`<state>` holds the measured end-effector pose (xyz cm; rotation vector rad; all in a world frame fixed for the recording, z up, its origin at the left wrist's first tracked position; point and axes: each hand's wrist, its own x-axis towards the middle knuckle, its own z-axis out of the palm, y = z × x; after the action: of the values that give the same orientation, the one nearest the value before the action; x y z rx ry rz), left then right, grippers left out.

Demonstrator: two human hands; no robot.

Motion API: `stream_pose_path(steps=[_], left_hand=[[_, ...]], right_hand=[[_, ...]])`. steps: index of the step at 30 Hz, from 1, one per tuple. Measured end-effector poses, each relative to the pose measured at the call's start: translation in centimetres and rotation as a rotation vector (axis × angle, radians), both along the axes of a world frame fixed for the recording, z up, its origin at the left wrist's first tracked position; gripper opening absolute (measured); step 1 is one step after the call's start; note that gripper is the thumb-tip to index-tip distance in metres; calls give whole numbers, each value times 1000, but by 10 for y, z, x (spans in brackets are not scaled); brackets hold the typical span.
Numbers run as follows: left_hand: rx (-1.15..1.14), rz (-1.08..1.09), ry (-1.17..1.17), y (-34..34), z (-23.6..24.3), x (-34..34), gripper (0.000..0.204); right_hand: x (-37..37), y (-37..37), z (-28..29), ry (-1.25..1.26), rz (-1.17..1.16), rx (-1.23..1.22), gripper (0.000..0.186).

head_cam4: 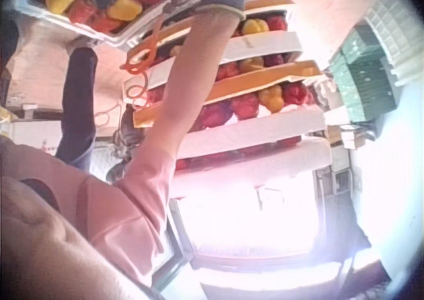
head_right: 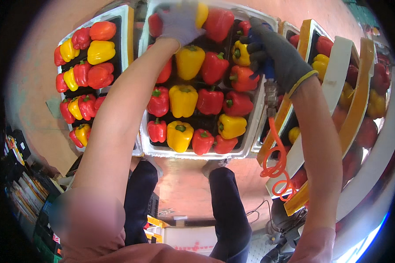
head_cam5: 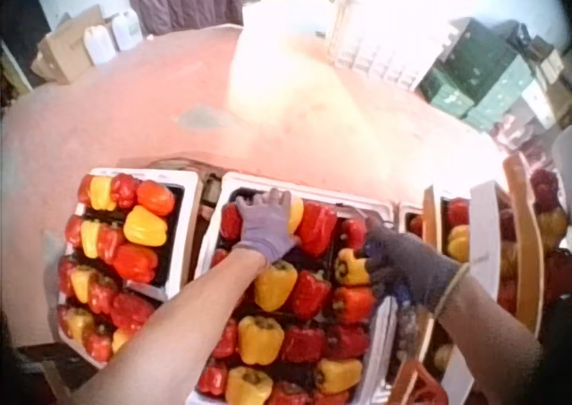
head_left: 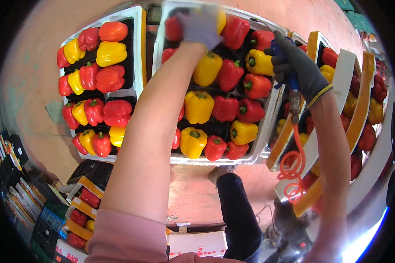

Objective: The person arranges red and yellow bell peppers in white trays using a handheld air gun to adjust their positions. The person repeatedly picks up and places peppers to align them neatly within the trays.

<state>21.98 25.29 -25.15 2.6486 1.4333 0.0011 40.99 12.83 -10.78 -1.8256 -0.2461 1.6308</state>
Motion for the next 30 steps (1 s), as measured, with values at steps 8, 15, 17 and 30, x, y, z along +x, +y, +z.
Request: stream_pose_path(steps=[8,15,17,30], left_hand=[[49,-224,47,-4,-3,-29,84],[-10,-270,153,1,7,-33,94],[-59,-296,48,12,11,-32,89],[-73,-294,-321,13,19,-58,69]], right_hand=[[-13,34,0,64,83,31,46],[-58,37,3,158,122,86,46],[-59,11,9,245,91,137,45],[-148,-139,17,539,-148,-367,52]])
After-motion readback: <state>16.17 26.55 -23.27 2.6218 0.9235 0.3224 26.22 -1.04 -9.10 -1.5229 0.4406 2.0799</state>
